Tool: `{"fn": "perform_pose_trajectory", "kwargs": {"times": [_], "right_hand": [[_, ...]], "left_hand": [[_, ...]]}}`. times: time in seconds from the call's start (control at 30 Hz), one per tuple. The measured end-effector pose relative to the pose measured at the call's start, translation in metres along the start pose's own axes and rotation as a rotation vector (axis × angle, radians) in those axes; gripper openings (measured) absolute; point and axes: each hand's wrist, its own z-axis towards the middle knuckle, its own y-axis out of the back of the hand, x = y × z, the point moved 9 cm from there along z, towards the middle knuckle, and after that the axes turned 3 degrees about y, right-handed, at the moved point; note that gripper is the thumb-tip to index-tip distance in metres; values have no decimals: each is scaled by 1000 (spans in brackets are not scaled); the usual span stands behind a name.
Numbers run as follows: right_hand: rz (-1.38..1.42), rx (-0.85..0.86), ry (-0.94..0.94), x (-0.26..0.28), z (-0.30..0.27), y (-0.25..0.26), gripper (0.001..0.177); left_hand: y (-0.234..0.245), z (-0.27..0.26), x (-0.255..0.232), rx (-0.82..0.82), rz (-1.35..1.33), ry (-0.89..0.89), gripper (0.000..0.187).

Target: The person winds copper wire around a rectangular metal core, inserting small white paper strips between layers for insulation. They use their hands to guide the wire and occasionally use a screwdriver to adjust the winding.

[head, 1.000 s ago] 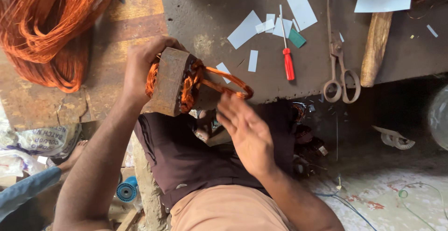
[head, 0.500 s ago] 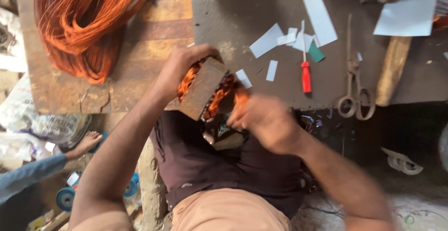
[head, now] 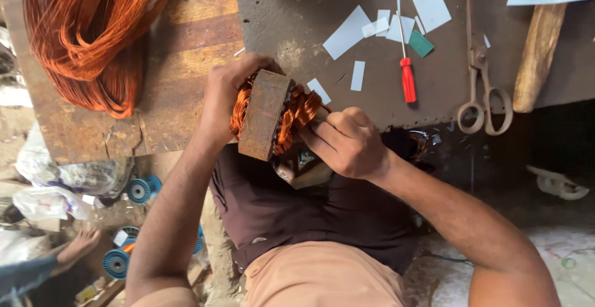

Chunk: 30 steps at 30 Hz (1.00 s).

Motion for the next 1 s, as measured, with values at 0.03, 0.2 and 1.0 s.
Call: {"fn": "perform_pose_trajectory", "kwargs": {"times": [0.03, 0.2, 1.0], "right_hand": [[3, 4, -19, -1, -3, -5, 23], [33, -5, -163, -4, -10, -24, 22], [-42, 20, -162, -6, -5, -21, 13]], "left_hand": [[-1, -1, 4, -18, 7, 23, 39], [-3, -7, 11, -71, -16, 59, 39], [-2, -23, 16, 218, -169, -87, 10]]}}
